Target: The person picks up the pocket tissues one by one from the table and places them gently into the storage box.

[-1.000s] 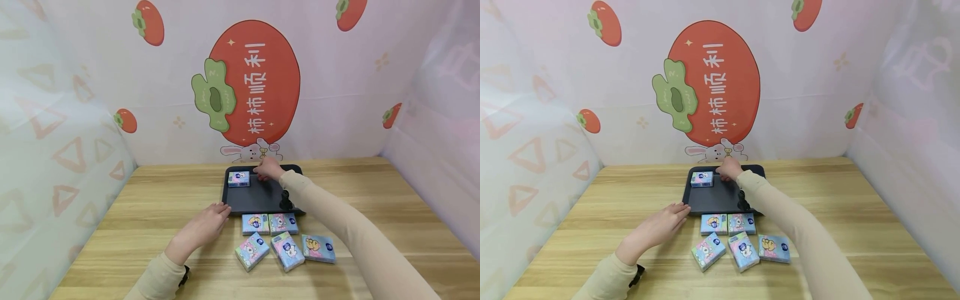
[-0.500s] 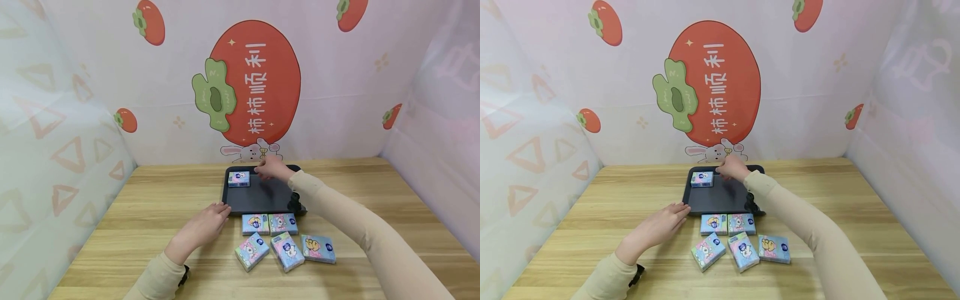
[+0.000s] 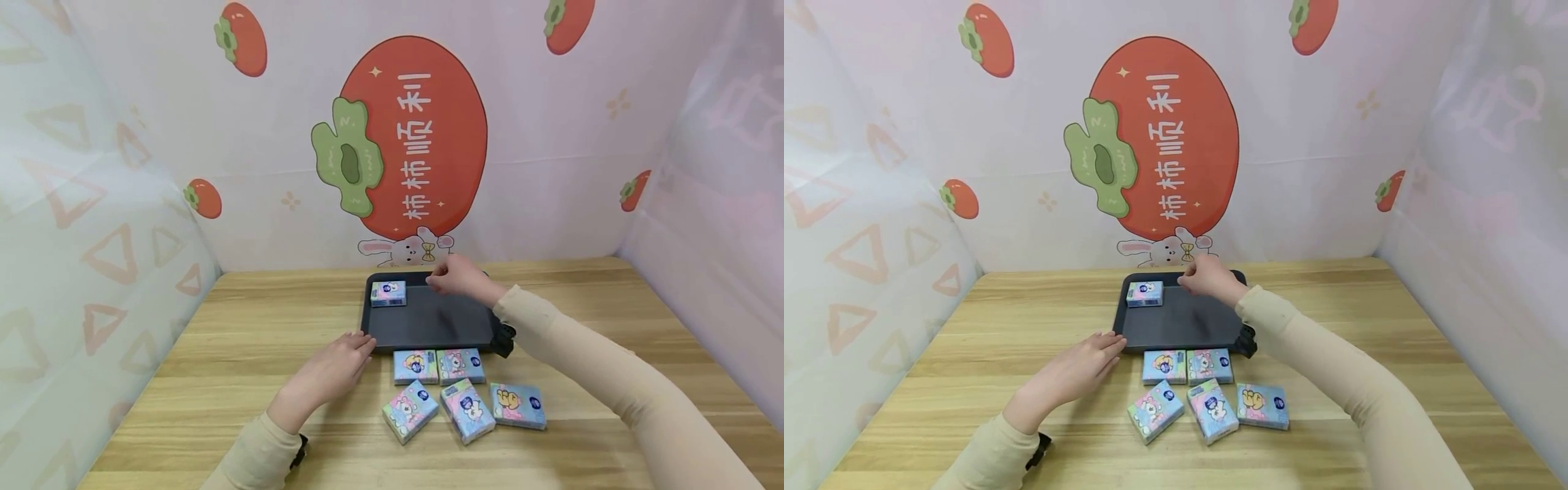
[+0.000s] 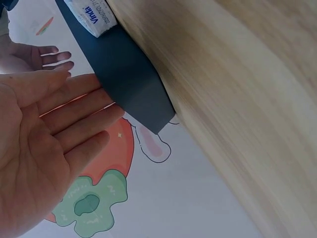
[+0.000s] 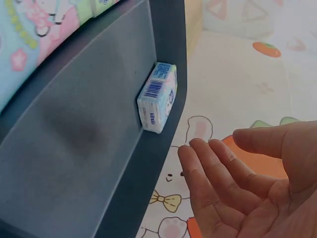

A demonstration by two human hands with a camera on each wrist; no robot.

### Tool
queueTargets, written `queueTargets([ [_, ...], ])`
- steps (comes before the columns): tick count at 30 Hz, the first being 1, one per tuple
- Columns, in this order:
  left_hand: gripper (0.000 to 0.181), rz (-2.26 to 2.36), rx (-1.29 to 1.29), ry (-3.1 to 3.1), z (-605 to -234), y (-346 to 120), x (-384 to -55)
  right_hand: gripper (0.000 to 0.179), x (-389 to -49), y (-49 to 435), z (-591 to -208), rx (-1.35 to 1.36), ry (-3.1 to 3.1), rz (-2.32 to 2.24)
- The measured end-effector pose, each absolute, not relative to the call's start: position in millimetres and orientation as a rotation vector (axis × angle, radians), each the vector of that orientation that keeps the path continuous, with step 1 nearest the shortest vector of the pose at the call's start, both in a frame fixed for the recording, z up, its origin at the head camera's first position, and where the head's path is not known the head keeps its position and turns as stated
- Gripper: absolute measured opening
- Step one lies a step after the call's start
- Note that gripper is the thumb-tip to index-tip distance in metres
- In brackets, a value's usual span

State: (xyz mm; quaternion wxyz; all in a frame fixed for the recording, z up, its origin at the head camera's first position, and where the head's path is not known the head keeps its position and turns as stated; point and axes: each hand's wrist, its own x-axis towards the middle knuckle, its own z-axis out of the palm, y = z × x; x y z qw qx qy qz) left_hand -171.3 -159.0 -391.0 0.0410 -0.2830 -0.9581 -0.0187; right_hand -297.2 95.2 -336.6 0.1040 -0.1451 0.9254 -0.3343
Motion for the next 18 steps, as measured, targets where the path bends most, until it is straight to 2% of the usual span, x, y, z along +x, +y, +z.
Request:
queueTargets([
  [18,0.034,-0.045,-0.872,-2.932,-391.8,-160.0,-171.8,0.022,-273.8,124.9,-338.7,-0.541,2.759,-0.947],
])
